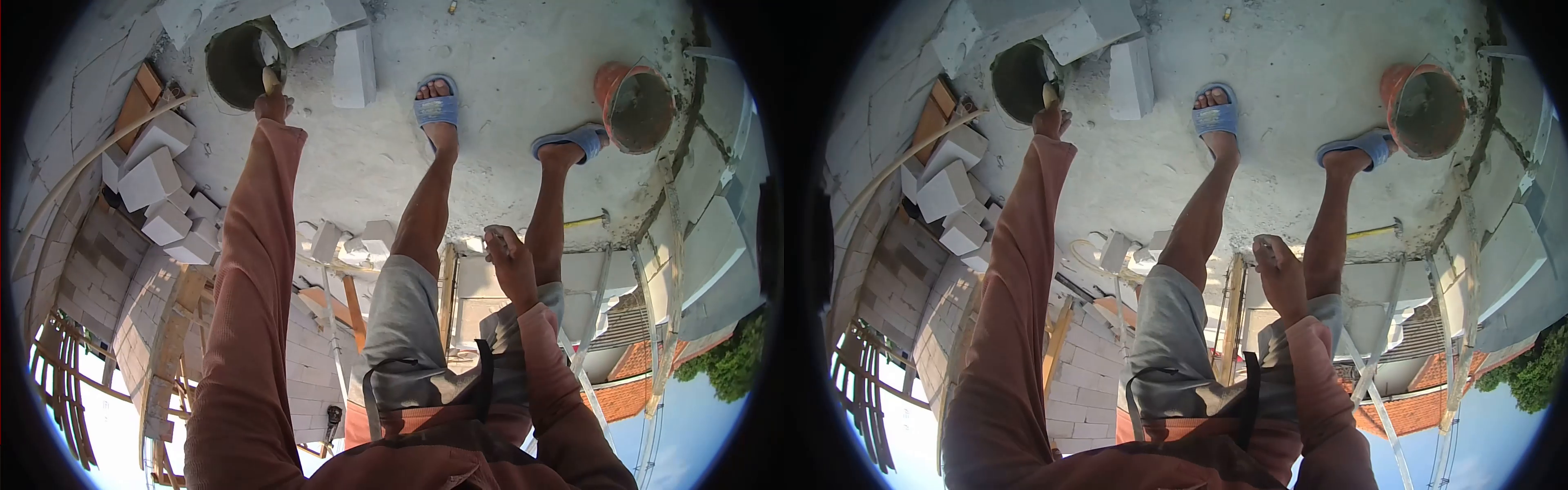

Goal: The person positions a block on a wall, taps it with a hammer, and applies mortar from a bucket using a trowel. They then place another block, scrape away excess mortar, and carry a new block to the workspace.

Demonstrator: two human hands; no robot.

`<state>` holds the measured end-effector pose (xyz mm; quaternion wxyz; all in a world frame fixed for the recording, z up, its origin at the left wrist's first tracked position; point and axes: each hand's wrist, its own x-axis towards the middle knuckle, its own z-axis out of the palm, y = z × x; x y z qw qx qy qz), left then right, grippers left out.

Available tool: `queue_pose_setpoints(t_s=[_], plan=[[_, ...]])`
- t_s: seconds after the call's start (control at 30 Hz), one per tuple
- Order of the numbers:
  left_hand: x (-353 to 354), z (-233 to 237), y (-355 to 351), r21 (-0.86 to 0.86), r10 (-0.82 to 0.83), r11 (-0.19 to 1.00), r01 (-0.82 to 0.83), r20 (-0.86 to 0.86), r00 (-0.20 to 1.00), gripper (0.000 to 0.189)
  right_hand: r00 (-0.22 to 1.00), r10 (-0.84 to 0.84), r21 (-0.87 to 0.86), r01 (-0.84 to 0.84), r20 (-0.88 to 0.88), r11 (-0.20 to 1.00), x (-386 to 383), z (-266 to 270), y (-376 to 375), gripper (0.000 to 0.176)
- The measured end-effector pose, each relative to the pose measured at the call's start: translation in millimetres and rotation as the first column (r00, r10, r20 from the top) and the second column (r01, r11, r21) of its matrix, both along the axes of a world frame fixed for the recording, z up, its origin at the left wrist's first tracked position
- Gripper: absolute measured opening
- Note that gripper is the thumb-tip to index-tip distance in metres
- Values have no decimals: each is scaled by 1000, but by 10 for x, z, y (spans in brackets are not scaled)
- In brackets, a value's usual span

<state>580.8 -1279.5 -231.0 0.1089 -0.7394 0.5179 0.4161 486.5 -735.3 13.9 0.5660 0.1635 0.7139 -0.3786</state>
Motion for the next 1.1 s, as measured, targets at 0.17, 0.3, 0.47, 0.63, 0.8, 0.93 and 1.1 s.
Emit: queue_pose_setpoints(t_s=[0.17,0.3,0.47,0.63,0.8,0.93,1.1], plan=[[71,693,412,-99,242,947,-305,-404,882,56,986,140,-2,-141,-91,990,-365,287,-195,26],[25,1754,1243,0,414,879,-477,-496,763,48,998,17,-143,-26,-67,989,-450,408,-426,29],[-547,2926,2835,220,370,927,-303,-414,831,49,997,-34,-260,13,-74,965,-561,463,-622,37],[-1153,3398,4308,253,-240,876,412,-512,825,47,980,-83,-199,46,-183,979,-935,582,-205,81],[-1722,3735,5325,334,-510,558,760,-584,631,50,831,-556,-104,554,11,826,-1338,600,959,62],[-2141,3919,5548,517,-605,246,820,-579,547,51,674,-736,-93,731,-52,676,-1480,643,1886,52],[-2681,4068,5343,287,-927,-124,950,-374,-8,58,455,-858,79,890,-240,450,-1517,1040,2632,43]])
